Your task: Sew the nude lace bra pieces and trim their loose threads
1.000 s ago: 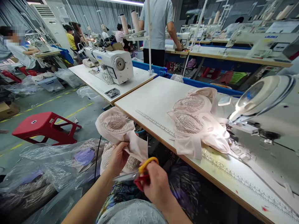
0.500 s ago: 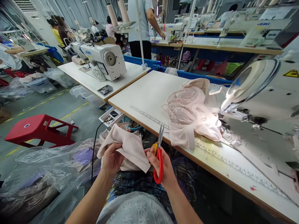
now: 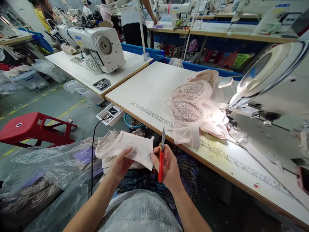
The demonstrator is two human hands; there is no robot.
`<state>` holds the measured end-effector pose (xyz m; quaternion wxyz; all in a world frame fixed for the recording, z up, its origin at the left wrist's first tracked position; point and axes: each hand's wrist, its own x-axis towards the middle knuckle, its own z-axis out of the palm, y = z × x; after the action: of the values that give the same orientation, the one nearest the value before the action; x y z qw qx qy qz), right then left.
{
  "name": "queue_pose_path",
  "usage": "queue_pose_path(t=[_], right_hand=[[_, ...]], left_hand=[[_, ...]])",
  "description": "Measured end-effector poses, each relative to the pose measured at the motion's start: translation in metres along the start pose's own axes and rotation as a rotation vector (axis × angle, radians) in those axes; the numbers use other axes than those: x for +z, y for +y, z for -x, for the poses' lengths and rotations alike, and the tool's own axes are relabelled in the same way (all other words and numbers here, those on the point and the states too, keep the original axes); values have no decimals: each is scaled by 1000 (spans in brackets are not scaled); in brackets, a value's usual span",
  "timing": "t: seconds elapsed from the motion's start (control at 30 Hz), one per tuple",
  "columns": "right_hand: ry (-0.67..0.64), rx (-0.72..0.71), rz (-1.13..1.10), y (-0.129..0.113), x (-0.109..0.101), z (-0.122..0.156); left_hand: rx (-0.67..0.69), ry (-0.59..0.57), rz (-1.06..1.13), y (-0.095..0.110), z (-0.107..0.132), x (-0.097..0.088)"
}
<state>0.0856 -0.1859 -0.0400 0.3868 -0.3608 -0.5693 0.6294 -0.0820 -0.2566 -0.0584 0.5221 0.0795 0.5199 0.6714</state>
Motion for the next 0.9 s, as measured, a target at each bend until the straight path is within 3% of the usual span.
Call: queue_pose_path(t=[0.13, 0.23, 0.53, 0.9], right_hand=[[3, 34, 34, -7, 0, -2], [-10, 48, 40, -10, -1, -3], [26, 87, 8, -7, -5, -6], [60, 122, 18, 8, -4, -7]], left_hand=[[-171, -141, -2, -11, 16, 15], [-219, -218, -30, -17, 21, 21], [-245, -199, -88, -18, 19, 25], [-259, -173, -7, -28, 20, 27]])
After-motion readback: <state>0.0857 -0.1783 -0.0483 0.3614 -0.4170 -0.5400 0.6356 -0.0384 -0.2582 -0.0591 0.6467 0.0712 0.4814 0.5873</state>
